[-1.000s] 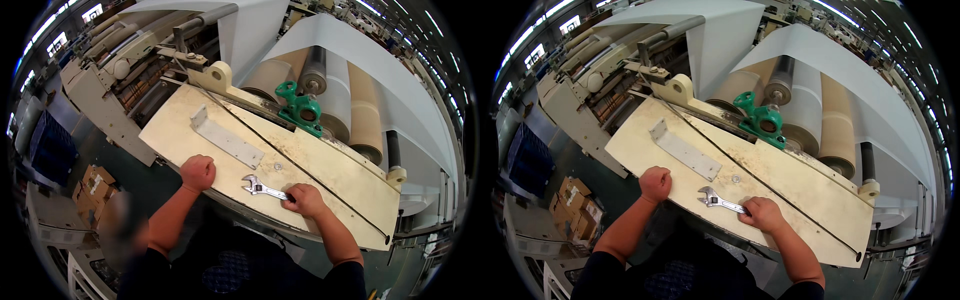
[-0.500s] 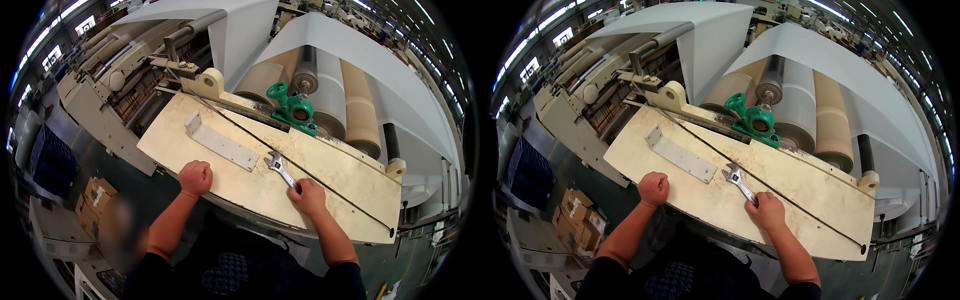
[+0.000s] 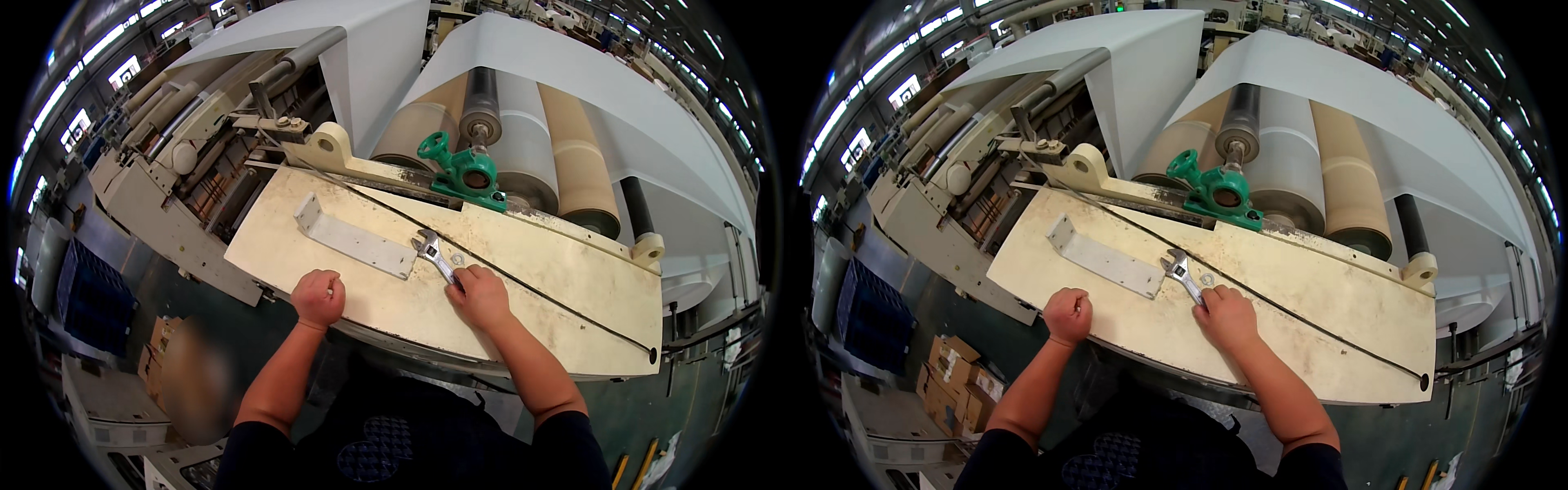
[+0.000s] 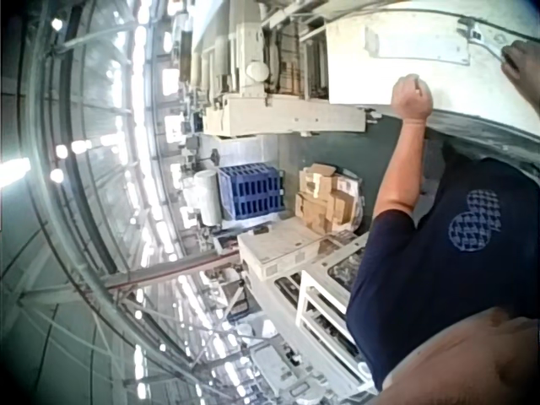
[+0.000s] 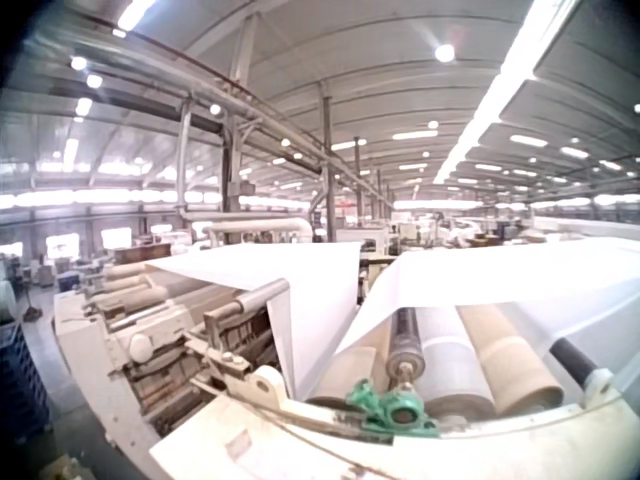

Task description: The person uses an adjustable wrench to tighten a bolt on a large industrial machine with paper rollers.

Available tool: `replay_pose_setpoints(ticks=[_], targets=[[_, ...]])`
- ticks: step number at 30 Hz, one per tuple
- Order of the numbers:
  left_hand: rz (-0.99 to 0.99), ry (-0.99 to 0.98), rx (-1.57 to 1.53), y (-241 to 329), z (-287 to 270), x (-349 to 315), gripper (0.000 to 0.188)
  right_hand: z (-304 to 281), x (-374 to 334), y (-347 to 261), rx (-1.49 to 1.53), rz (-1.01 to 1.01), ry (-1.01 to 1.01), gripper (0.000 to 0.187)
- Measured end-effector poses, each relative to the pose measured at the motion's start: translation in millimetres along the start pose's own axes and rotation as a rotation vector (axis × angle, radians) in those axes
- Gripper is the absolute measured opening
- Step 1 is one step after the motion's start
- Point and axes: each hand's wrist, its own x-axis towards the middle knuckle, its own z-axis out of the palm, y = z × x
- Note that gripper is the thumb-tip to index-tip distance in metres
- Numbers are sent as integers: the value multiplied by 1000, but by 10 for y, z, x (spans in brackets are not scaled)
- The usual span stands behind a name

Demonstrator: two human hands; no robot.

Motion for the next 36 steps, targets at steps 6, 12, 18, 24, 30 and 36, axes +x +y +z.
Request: replay_pose_setpoints(ticks=[6, 12, 18, 24, 30, 36], targets=[[-7, -20, 4, -67, -17, -2, 6, -412, -201, -61, 154, -3, 89, 20], [26, -1, -5, -47, 22, 33, 6, -372, -943, -196, 631, -303, -88, 9], [-30, -63, 35, 2, 51, 30, 4, -94, -1377, -422, 734, -149, -294, 14], [-74, -97, 90, -24, 1, -45, 6, 419, -1796, -121, 758, 64, -440, 17], [-8, -78, 41, 8, -32, 7, 5, 1691, -2707, 640, 542, 265, -631, 23], [-208, 50, 33, -181, -504, -197, 10, 2362, -3501, 1275, 300, 270, -1273, 24]])
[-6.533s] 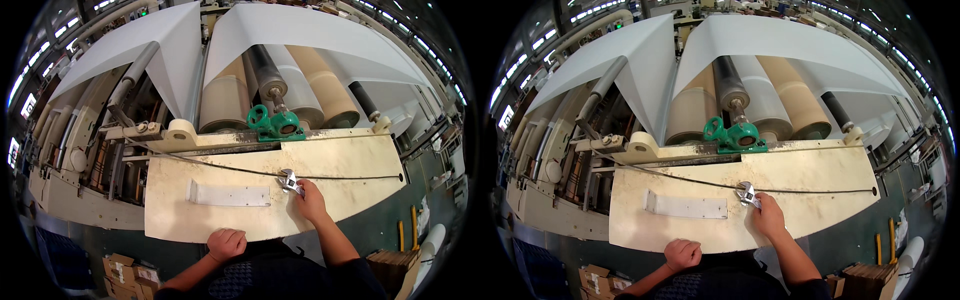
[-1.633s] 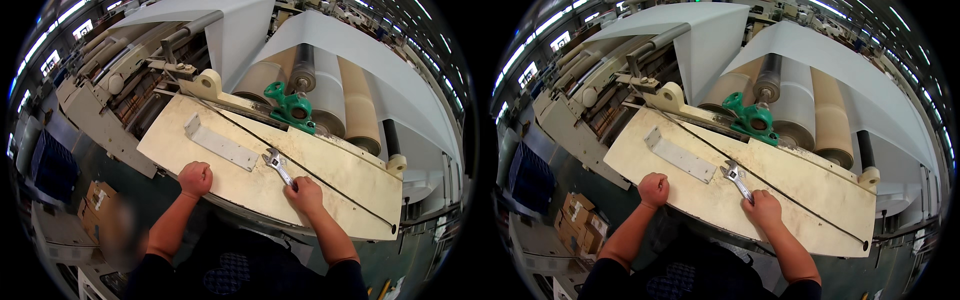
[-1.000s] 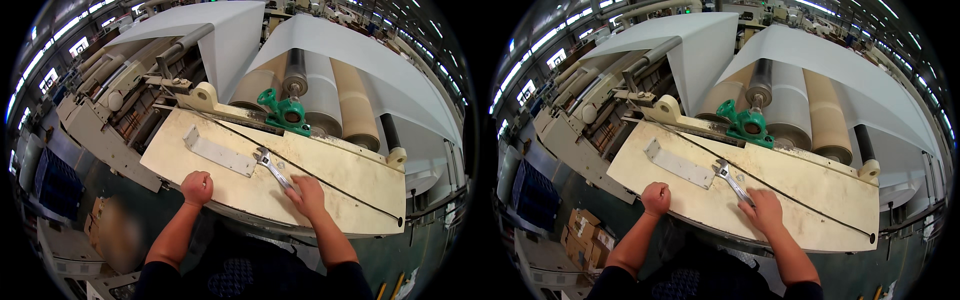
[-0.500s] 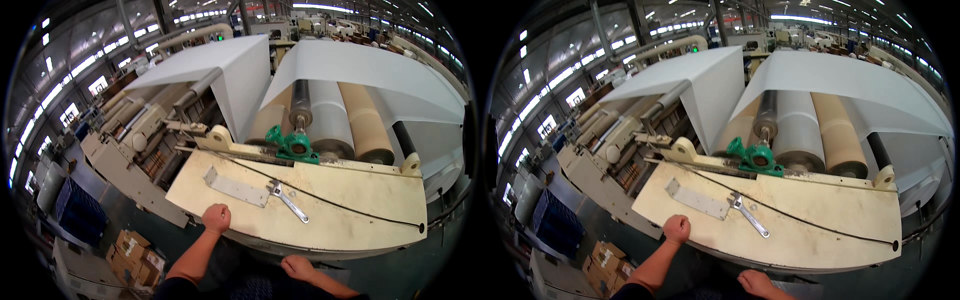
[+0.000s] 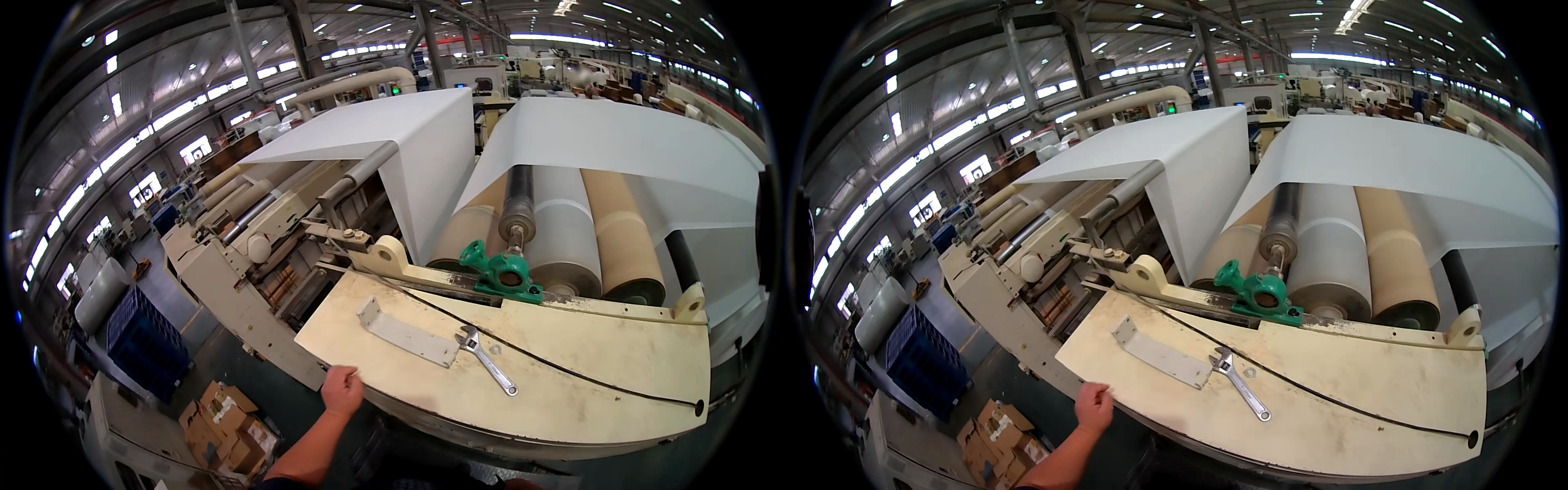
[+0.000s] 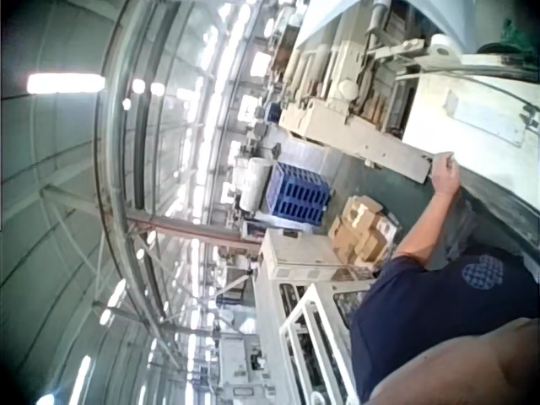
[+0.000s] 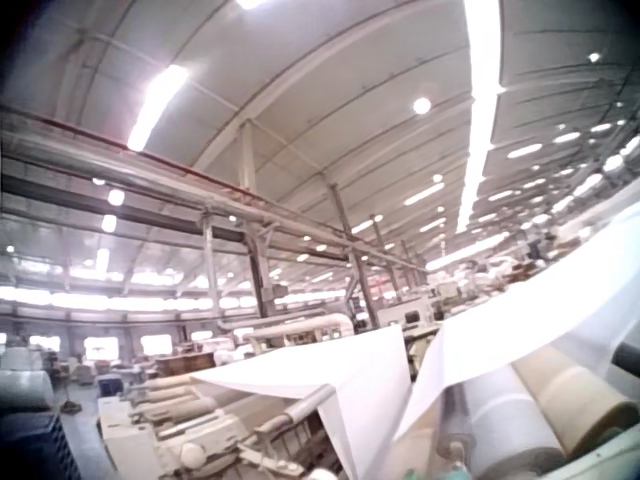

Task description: The person uses an adjustable wrench to tighten a bolt on a large industrial machine with paper rollers.

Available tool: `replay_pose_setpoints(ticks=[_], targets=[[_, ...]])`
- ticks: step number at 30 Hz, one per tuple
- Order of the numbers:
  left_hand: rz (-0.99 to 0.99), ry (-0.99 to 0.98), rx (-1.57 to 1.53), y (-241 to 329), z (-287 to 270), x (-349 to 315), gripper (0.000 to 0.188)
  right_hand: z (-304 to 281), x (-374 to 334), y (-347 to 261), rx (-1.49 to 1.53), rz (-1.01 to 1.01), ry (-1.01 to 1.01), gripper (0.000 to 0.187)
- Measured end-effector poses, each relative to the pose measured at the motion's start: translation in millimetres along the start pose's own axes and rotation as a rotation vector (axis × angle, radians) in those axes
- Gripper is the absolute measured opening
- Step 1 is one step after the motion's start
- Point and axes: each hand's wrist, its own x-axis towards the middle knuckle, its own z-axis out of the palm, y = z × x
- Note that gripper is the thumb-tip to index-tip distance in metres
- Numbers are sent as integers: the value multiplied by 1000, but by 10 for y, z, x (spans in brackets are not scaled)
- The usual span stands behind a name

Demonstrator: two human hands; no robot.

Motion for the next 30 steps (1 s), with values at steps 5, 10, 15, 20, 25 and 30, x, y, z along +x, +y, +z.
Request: replay_pose_setpoints(ticks=[5, 10, 15, 20, 25, 30], targets=[[-482, -228, 73, -1050, -473, -1224, 12, -250, -70, -205, 35, 49, -9, 25], [-742, -1202, 152, -1585, -1001, -2618, 24, -292, 96, -447, 56, -15, -23, 25], [-777, -1400, 139, -1661, -1047, -2793, 26, -412, 307, -946, 92, -172, -19, 26], [-717, -1470, 202, -1821, -922, -2636, 31, -396, 415, -1274, 155, -291, -16, 27], [-670, -1549, 326, -1844, -740, -2488, 35, -47, 362, -929, 492, -438, 202, 28], [-579, -1556, 213, -1955, -685, -2575, 33, -83, 60, -933, 39, 39, 18, 35]])
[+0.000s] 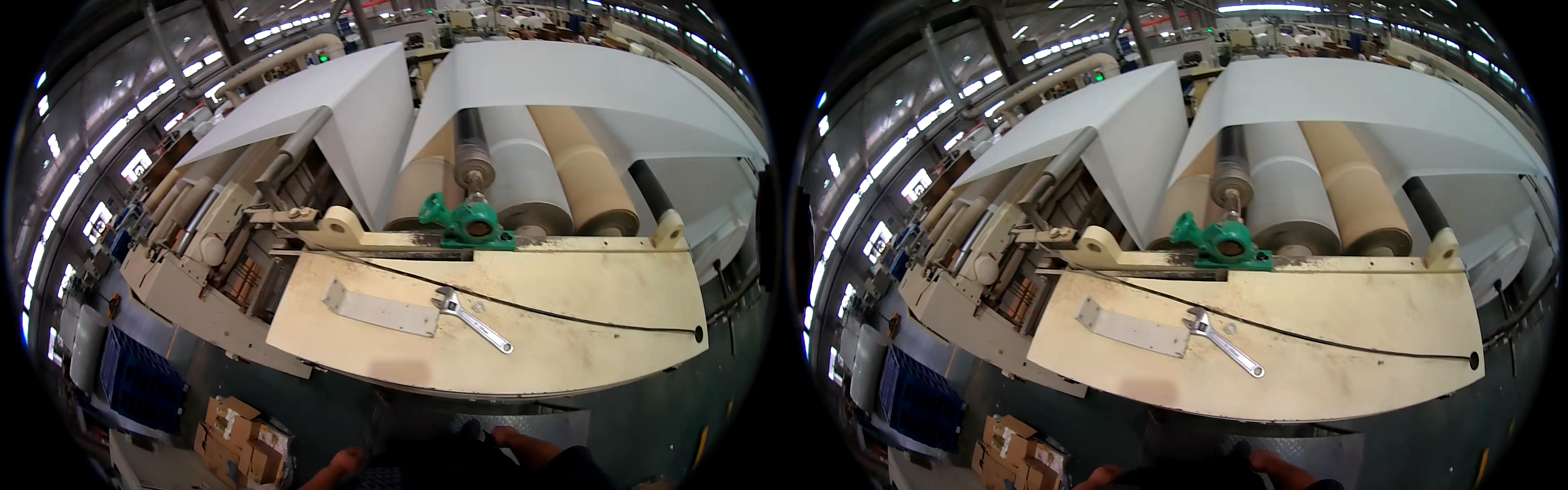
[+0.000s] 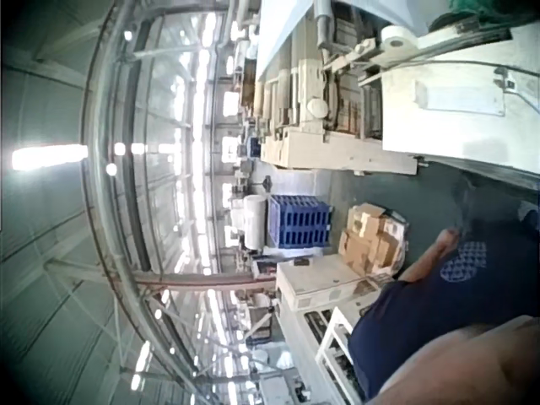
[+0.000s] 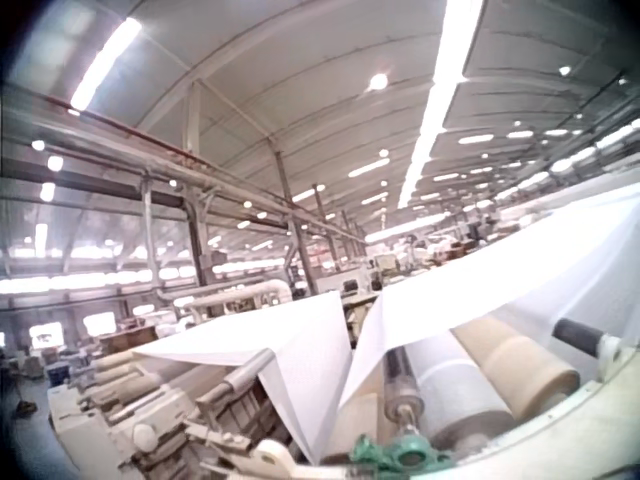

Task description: The person uses an adjustable wrench to tighten a bolt on a large industrial machine with paper rollers.

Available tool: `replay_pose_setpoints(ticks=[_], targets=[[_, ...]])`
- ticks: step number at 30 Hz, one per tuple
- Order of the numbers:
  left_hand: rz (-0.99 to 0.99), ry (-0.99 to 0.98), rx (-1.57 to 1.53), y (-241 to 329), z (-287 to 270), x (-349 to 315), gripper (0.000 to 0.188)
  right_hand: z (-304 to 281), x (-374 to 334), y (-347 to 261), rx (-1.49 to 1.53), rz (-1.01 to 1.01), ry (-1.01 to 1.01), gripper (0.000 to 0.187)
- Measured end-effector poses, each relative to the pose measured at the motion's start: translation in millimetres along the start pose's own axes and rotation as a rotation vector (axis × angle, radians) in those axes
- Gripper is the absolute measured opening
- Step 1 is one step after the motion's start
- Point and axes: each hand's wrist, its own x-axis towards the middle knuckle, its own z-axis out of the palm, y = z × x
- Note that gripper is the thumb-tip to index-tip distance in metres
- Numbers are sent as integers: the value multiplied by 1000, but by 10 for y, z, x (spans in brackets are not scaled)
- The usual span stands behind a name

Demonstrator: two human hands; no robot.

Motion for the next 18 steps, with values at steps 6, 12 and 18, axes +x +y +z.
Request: replay_pose_setpoints(ticks=[6, 12, 18], targets=[[204, 1, -20, -465, 303, 191, 31, 192, 9, 282, 0, 166, -27, 37], [102, -61, -73, 172, 106, -62, 38, 136, 18, 217, -144, -10, -59, 34], [128, 30, -168, -433, 784, 335, 36, -83, 208, -84, 13, -357, 114, 29]])
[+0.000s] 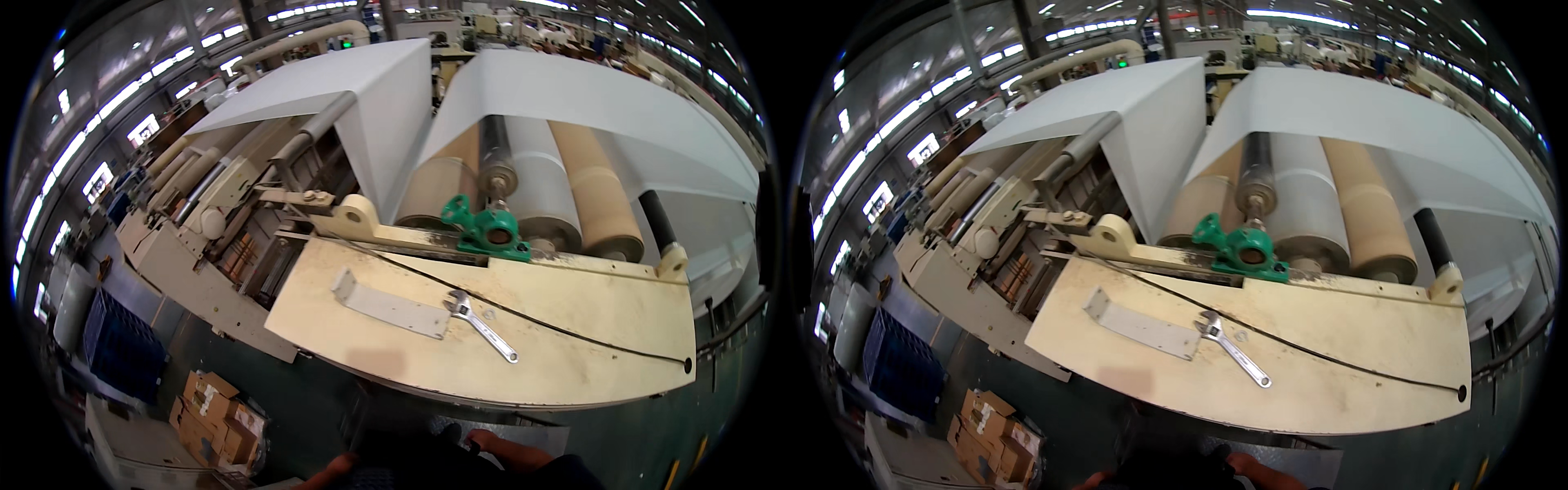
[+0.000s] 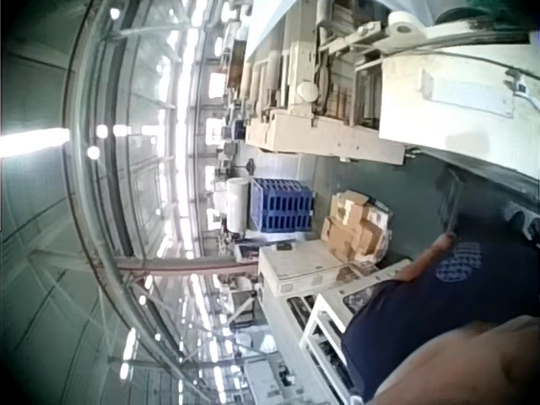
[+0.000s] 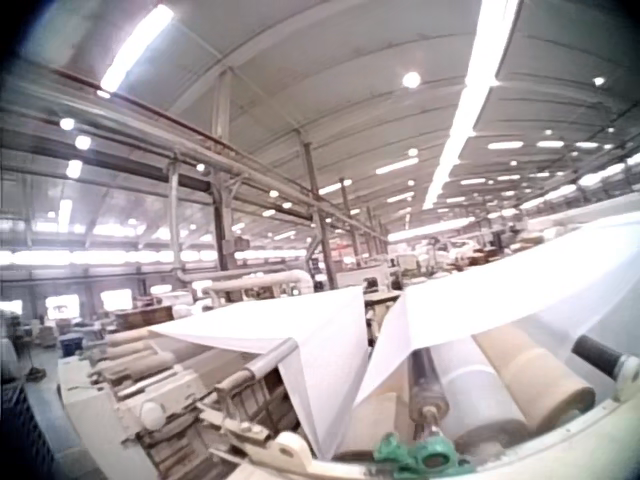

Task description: The person uses an adjustable wrench to tighten a bolt on a large industrial machine with paper rollers.

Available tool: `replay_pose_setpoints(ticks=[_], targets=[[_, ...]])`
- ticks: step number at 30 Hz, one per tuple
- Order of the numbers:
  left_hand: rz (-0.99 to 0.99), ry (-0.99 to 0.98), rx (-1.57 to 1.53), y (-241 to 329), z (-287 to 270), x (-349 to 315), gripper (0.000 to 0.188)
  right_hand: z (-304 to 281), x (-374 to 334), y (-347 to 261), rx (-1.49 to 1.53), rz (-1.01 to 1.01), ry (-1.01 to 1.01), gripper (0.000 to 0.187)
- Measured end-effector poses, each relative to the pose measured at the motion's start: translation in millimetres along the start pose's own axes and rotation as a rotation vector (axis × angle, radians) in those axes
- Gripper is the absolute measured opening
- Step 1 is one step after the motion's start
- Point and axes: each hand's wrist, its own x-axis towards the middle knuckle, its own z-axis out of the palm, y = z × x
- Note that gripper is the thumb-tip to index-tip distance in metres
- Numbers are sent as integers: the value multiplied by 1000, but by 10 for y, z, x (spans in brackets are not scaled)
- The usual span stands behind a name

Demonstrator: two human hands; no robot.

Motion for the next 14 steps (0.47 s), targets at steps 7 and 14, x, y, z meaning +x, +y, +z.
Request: replay_pose_setpoints(ticks=[7, 14], targets=[[-7, 104, -41, -491, -126, 263, 34, -330, 702, -1051, 738, 131, 143, 21], [-90, 92, 29, -784, -694, -27, 47, -1242, 1135, -3332, 562, -81, 85, 24]])
